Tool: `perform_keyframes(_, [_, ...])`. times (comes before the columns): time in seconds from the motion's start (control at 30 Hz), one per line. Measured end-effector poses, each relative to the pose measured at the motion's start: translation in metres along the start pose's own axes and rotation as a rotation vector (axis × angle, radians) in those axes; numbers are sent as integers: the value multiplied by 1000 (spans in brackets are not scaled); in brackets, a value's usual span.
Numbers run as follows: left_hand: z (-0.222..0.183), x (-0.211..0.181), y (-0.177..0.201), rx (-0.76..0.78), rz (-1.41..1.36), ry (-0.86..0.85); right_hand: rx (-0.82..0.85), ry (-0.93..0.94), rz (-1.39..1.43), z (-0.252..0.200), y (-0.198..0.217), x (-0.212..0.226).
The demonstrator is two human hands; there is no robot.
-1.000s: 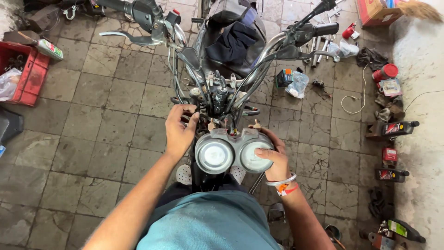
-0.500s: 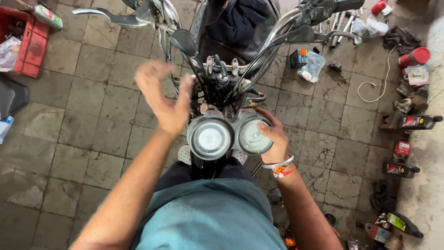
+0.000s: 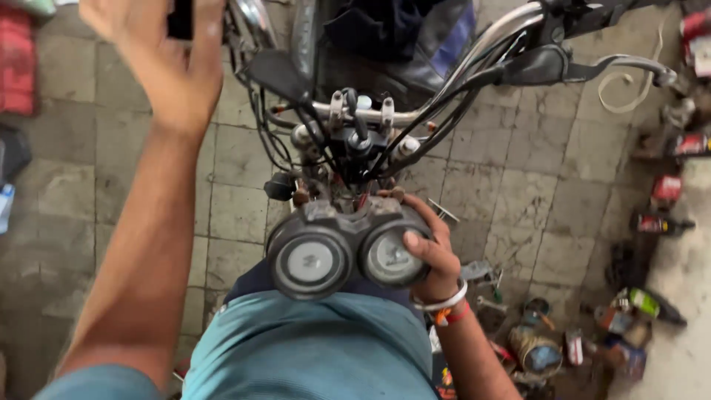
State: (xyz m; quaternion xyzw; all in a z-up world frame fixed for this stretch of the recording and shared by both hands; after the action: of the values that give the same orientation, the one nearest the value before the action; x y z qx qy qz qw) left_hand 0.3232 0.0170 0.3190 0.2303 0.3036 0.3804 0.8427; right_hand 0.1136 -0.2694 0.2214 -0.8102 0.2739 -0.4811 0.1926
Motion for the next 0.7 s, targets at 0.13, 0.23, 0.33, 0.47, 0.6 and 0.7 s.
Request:
perform_keyframes(0.13, [-34,-8,-1,-68,-182,151,-43,50,21,0,-28,11])
perform_keyframes(0.23, [-98,-9,3,-116,-521,456,-60,20,31,-1,-35,9])
perform_keyframes(0.33, [-132,-29,9,124,-874,767,-99,23,20,-1,-33,8])
perform_keyframes(0.47, [-133,-73,23,627,-1079,889,-201,-10,-19,-2,-24,2])
perform_keyframes(0.6, [-130,-84,20,832,-1009,959,-112,-32,-54,3,-37,5])
perform_keyframes(0.7, [-144,-75,19,838,-1002,1129,-98,0,-132,8,-27,7])
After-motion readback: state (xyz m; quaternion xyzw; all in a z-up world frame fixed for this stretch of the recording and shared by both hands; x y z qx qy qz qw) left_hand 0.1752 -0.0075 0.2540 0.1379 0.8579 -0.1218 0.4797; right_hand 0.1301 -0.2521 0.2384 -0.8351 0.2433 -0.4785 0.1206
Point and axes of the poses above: each hand's wrist, its own z-axis towards the middle knuckle, its own y-axis out of the back of the hand, x = y × z, the point moved 7 cm from there along z, towards the middle knuckle, and after that the axes turned 7 degrees about z, right-handed, at the moved point
